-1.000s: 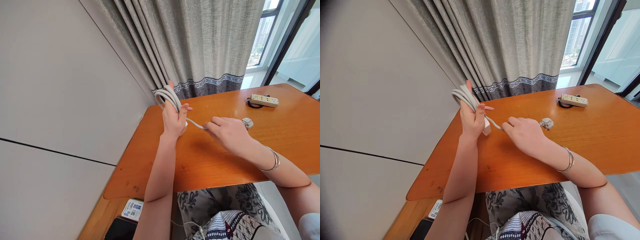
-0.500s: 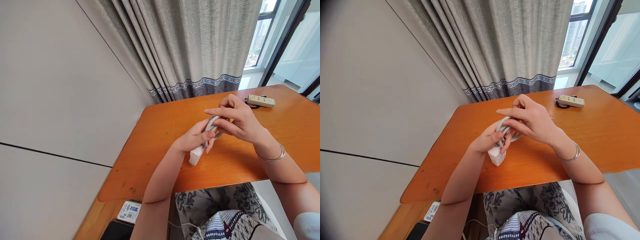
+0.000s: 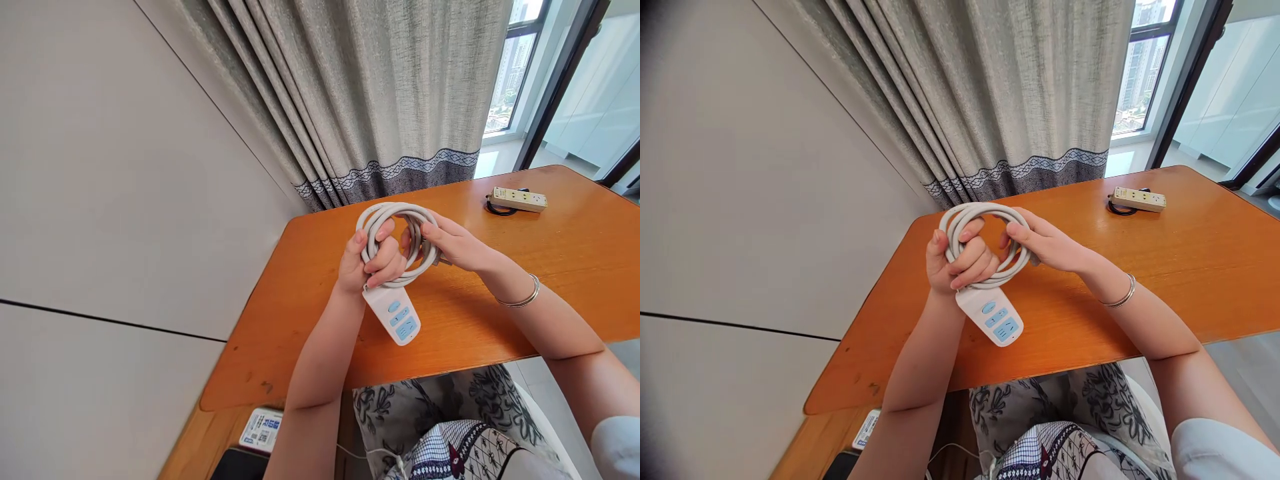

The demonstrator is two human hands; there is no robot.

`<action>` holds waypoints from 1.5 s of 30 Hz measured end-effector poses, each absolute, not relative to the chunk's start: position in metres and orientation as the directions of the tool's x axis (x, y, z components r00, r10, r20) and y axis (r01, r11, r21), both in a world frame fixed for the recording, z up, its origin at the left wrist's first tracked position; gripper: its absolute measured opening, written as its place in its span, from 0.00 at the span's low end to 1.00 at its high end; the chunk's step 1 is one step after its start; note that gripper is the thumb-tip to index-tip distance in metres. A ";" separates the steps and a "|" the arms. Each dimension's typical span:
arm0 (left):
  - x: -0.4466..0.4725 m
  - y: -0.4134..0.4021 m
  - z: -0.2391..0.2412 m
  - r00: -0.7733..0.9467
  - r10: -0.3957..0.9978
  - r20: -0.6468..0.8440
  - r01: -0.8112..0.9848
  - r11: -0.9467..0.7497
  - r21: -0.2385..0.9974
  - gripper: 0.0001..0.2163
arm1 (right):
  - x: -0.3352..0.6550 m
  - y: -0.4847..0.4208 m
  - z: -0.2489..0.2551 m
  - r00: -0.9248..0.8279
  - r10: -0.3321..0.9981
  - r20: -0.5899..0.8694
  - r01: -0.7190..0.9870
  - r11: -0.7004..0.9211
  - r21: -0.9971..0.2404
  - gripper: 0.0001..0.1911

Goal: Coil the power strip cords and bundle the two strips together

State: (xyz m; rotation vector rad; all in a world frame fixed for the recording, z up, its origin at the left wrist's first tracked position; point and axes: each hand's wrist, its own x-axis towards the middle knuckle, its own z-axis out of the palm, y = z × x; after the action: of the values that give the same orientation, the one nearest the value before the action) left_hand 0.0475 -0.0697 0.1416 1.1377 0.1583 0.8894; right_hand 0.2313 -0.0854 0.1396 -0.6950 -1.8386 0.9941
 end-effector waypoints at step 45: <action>0.051 -0.063 0.151 0.531 0.833 0.158 -0.259 -0.018 0.966 0.20 | 0.232 -0.081 0.134 -0.279 0.861 0.425 0.354 0.504 -0.788 0.28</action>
State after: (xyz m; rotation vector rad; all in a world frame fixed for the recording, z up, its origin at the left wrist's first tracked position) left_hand 0.0512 -0.0635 0.1506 1.3138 0.5610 0.9436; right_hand 0.2322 -0.0805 0.1345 -1.0099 -1.8523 0.7131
